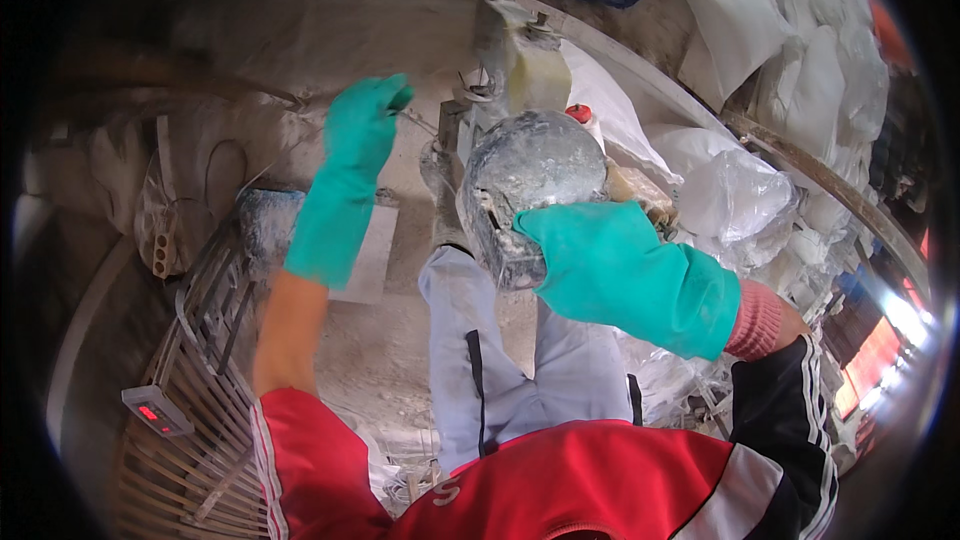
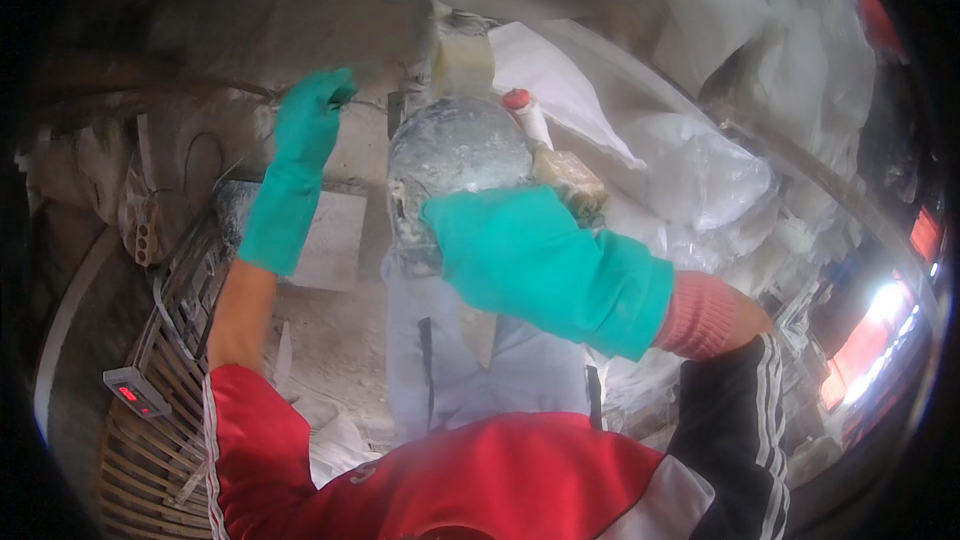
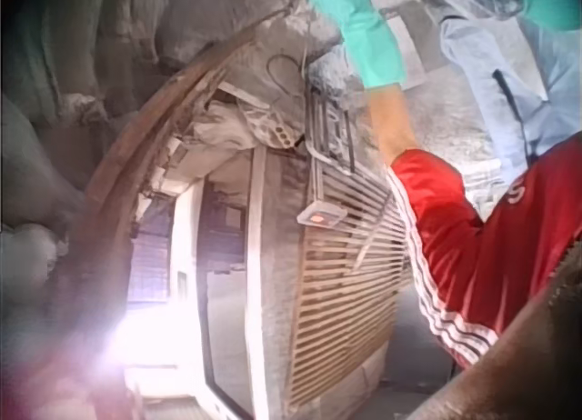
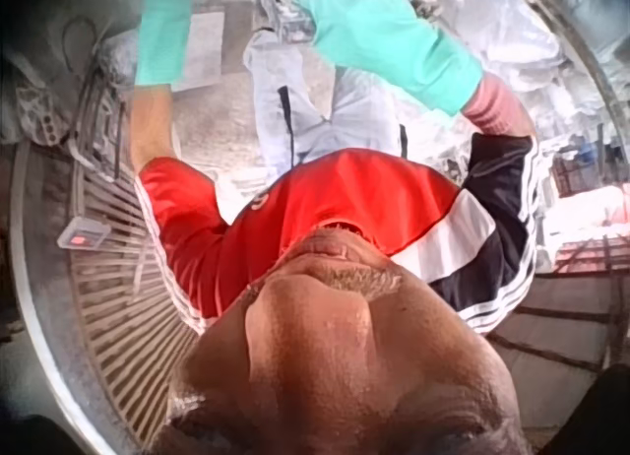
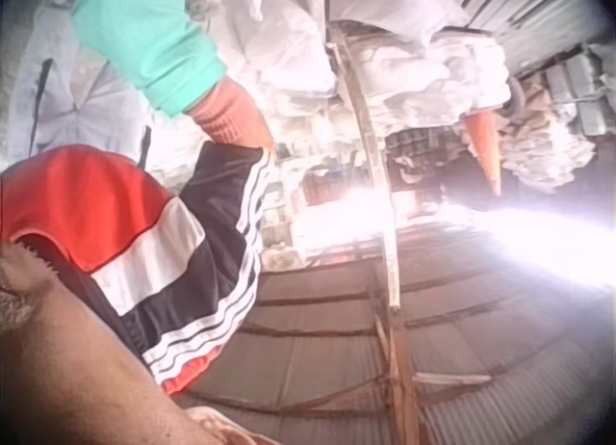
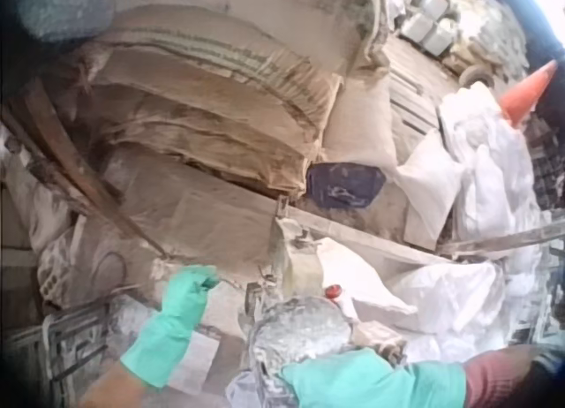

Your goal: The person uses a handheld industrial sewing machine to seal the tops of white sacks filled with material in a recycling or processing facility.

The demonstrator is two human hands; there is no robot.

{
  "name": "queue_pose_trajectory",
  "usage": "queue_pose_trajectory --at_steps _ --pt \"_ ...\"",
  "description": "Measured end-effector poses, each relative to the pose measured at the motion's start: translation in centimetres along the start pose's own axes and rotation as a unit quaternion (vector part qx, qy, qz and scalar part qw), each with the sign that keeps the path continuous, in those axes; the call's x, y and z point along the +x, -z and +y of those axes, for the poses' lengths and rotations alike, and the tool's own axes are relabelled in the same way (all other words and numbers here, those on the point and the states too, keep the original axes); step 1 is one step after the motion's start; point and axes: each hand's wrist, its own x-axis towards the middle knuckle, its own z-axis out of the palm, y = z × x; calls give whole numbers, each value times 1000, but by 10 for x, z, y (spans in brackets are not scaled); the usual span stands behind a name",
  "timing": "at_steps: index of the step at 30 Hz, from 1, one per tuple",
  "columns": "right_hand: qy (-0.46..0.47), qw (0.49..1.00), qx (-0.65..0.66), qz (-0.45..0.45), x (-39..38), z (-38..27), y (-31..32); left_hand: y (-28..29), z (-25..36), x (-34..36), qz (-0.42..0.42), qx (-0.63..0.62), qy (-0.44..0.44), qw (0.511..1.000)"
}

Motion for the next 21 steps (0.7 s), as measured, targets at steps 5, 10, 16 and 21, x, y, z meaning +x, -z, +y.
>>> queue_pose_trajectory --at_steps 5,10,16,21 --pt "69 996 -41 34 17 -1 -13 28 -46 -108 143 -292 336 884" --pt "123 985 124 0 17 1 -37 16 -16 -225 174 -218 463 841" --pt "172 978 24 -119 62 -53 -46 -21 25 -367 410 -490 515 572" --pt "111 965 10 -236 71 -58 -49 -37 95 -365 89 -67 563 819"
